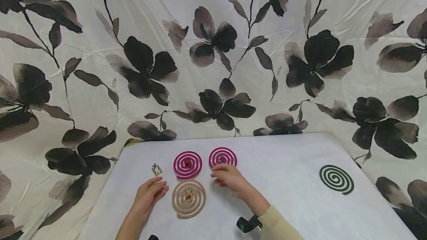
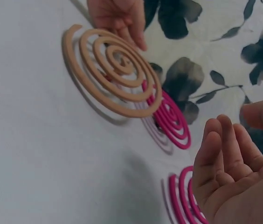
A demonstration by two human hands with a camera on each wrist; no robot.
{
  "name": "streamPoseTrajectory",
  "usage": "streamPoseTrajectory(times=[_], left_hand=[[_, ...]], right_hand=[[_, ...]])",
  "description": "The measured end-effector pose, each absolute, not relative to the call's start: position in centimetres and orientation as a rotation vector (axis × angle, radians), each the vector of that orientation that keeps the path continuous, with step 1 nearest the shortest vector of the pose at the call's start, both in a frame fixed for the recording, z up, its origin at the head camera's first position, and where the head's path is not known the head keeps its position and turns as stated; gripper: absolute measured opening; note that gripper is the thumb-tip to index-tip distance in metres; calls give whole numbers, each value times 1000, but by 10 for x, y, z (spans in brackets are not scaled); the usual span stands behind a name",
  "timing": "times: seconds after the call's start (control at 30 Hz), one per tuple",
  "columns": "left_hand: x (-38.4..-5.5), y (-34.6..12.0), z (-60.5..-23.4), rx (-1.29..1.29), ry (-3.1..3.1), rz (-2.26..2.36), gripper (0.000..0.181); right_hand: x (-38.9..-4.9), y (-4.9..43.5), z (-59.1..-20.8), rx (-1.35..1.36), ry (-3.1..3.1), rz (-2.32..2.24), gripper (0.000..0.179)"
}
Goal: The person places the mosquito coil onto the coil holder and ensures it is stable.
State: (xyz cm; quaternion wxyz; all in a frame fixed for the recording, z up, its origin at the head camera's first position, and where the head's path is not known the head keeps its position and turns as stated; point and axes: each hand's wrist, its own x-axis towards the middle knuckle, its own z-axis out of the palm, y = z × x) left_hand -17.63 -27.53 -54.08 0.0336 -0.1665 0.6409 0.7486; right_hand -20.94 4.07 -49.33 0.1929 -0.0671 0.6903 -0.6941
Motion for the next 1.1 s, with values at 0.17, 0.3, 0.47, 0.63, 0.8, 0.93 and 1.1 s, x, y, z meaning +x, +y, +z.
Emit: streamPoseTrajectory(times=[0.17,0.3,0.47,0.63,0.8,0.93,1.1], left_hand=[[-169,-277,-536,-493,2075,2258,48],[-164,-282,-530,-460,2208,2169,45],[-158,-288,-525,-411,2312,2117,43],[-155,-294,-522,-366,2379,2078,40],[-153,-303,-521,-284,2605,1857,34],[-151,-310,-523,-188,2820,1623,28],[-153,-321,-528,-144,2933,1507,23]], right_hand=[[-207,61,-488,-186,1955,-1934,33],[-207,78,-484,-167,1991,-1929,35],[-209,99,-480,-130,2033,-1932,35],[-208,121,-476,-47,2047,-1956,35],[-206,146,-476,25,2052,-1989,31],[-205,166,-480,82,2057,-1996,33],[-199,191,-485,126,2072,-1987,38]])
